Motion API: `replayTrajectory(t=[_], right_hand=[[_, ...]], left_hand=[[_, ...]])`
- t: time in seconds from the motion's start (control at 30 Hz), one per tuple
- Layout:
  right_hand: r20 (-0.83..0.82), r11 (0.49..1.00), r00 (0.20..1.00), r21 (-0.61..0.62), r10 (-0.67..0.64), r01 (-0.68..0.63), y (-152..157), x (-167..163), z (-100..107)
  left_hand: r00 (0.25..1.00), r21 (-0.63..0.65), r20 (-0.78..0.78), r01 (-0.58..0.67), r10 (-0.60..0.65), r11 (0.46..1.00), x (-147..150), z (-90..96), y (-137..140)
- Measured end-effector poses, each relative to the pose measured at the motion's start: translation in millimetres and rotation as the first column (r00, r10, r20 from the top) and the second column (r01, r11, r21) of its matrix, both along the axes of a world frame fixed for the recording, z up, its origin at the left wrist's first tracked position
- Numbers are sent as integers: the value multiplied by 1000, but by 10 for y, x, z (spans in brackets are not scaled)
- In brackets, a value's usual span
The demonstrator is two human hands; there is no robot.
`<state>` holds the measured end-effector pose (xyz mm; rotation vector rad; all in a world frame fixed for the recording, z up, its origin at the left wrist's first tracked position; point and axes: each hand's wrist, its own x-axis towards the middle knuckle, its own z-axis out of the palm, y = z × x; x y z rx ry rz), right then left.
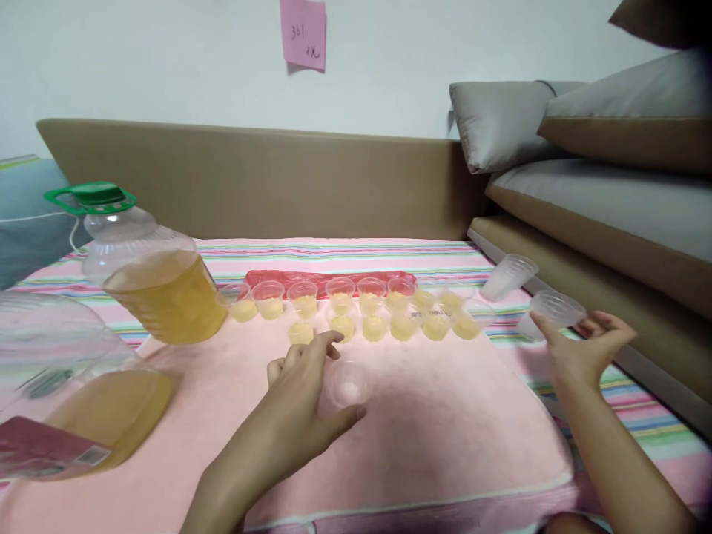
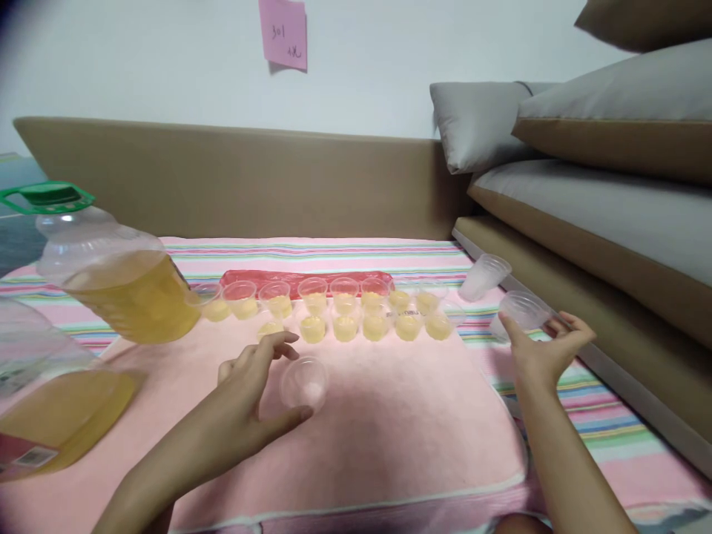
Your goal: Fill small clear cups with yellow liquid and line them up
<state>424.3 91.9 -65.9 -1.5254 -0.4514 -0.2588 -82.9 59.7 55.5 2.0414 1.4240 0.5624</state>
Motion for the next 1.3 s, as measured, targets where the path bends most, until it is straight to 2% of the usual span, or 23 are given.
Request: replayTrajectory(t=[0.13,0.27,0.33,0.53,0.7,0.87,1.0,1.07,1.17,1.27,1.3], right_hand=[[3,1000,1000,4,25,-25,121,15,-56],[-50,999,998,-20,40,-41,200,20,-135],[-86,997,995,-44,58,-62,216,22,-174],[-121,995,991,-82,51,-61,221,22,-212],[-173,993,984,-104,42,-61,230,59,-152],[-210,991,977,-116,40,-65,179,23,-143],[-140,995,988,-61,67,-76,102,-109,-143],[-73,998,996,-23,57,-59,36,-186,-65],[58,998,998,52,-21,18,-148,-361,188],[217,990,976,139,-9,-22,-439,-708,475],[252,987,966,129,57,-92,-546,-870,541]], left_hand=[[1000,65,-6,16,-15,998,-27,-24,60],[994,232,112,-18,-9,973,-64,-6,150],[983,272,183,-65,15,960,-89,22,190],[941,235,331,-154,71,960,-122,123,196],[922,231,374,-198,101,953,-85,183,133],[931,219,353,-176,90,960,-104,169,125],[921,213,384,-162,70,963,-133,130,143],[918,244,390,-179,72,953,-152,115,148],[908,314,414,-210,66,926,-182,114,146],[881,482,471,-214,-45,849,-186,169,115],[863,544,495,-218,-100,810,-181,203,89]])
